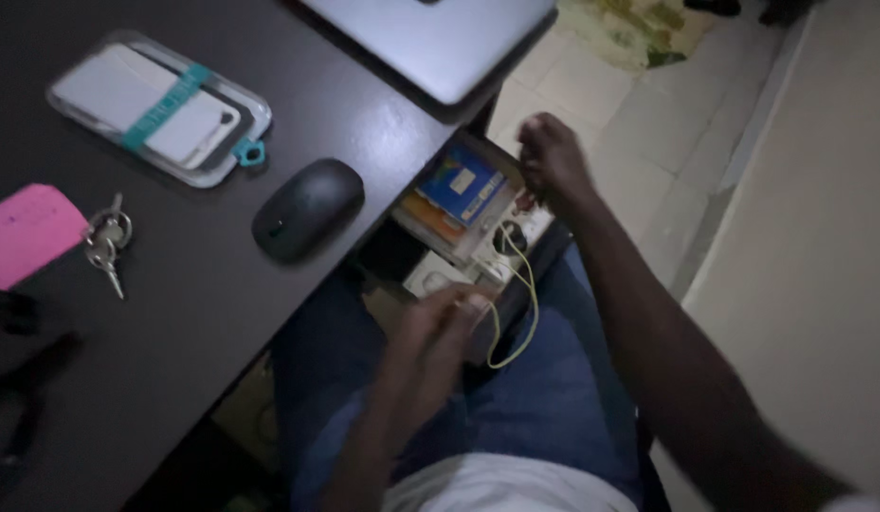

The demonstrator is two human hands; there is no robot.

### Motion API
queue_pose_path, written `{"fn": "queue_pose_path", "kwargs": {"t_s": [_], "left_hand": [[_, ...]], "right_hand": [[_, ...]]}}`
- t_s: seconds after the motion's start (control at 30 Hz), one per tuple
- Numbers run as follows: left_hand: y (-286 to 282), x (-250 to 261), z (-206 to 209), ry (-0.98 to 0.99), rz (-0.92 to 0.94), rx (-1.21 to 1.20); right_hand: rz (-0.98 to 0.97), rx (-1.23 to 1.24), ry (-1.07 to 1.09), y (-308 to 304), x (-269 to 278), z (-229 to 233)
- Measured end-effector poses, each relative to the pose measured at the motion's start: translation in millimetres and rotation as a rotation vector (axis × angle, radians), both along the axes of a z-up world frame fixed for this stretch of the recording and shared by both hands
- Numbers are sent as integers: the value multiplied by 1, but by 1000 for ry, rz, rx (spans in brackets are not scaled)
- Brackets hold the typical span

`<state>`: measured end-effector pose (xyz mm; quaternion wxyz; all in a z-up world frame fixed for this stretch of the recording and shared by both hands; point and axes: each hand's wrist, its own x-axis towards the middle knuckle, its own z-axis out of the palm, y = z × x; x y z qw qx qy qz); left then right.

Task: The person organizes a desk by placing various items into a drawer. They handle a yellow cable, a pink cloth, keys, a toothbrush, and a stack of books, moving them from the desk surface into the drawer. Finally, they open a laptop and place a phone case on the desk.

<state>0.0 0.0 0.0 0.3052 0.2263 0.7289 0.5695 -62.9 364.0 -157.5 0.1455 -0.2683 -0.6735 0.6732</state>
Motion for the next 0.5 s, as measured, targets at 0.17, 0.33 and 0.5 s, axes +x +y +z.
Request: {"fn": "queue_pose_path", "kwargs": {"t_s": [0.17, 0.33, 0.5], "left_hand": [[-35, -10, 59, -168, 133, 181], [-48, -20, 98, -234, 261, 135], [-43, -25, 110, -68, 201, 182]], "right_hand": [[470, 850, -44, -10, -8, -54], [685, 1051, 74, -25, 5, -62], [471, 1200, -342, -25, 19, -41]]}}
